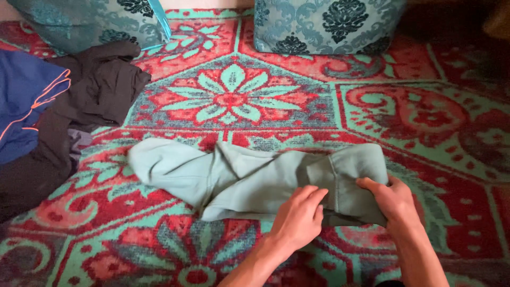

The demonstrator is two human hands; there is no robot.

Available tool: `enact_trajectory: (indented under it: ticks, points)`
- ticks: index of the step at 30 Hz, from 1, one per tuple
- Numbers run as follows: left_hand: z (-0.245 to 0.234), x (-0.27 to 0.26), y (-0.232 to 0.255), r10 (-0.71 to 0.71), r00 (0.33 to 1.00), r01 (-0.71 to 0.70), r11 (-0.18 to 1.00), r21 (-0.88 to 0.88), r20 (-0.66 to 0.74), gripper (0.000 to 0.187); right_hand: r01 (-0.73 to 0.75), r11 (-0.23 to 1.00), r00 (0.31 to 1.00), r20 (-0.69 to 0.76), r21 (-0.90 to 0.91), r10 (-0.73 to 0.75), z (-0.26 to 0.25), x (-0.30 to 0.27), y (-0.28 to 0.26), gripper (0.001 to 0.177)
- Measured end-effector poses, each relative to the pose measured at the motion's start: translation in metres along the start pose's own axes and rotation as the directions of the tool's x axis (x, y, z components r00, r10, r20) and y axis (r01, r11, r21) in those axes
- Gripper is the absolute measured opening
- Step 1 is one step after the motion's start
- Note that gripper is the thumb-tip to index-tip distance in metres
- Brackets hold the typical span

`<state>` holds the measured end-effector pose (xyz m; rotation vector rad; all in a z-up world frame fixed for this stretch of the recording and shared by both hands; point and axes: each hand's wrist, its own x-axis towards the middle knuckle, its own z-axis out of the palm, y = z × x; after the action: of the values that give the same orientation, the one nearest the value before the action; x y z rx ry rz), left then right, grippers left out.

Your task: Folding a jacket and a hoodie on the floor and placing them in a wardrobe.

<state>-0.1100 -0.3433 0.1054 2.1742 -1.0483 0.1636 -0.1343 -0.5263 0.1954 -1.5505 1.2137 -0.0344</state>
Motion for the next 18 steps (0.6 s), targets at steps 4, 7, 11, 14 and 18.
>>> enact_trajectory:
  ticks: [4,7,11,14,18]
  points:
    - [-0.031,0.026,0.026,-0.464,0.843,0.530,0.636,-0.561,0.271,0.046,-0.003,0.933,0.991,-0.124,-0.359,-0.044,-0.013,-0.019,-0.004,0.074]
    - [-0.094,0.041,0.040,-0.549,0.741,0.649,0.441,-0.620,0.385,0.067,0.240,0.879,0.968,0.031,-0.413,-0.250,0.014,-0.072,-0.025,0.079]
    - [-0.178,0.042,0.019,-0.700,0.581,0.786,0.349,-0.510,0.415,0.075,0.374,0.925,0.791,0.546,-0.074,-0.276,0.061,-0.144,-0.035,0.071]
    - [-0.145,0.013,-0.064,-0.865,0.415,0.867,0.282,-0.411,0.282,0.079,0.453,0.890,0.781,0.501,-0.043,-0.373,0.103,-0.106,0.005,0.044]
    - [-0.167,-0.002,-0.068,-0.882,0.411,0.791,0.219,-0.571,0.232,0.070,0.658,0.750,0.733,0.288,-0.068,-0.617,0.127,-0.089,0.014,0.032]
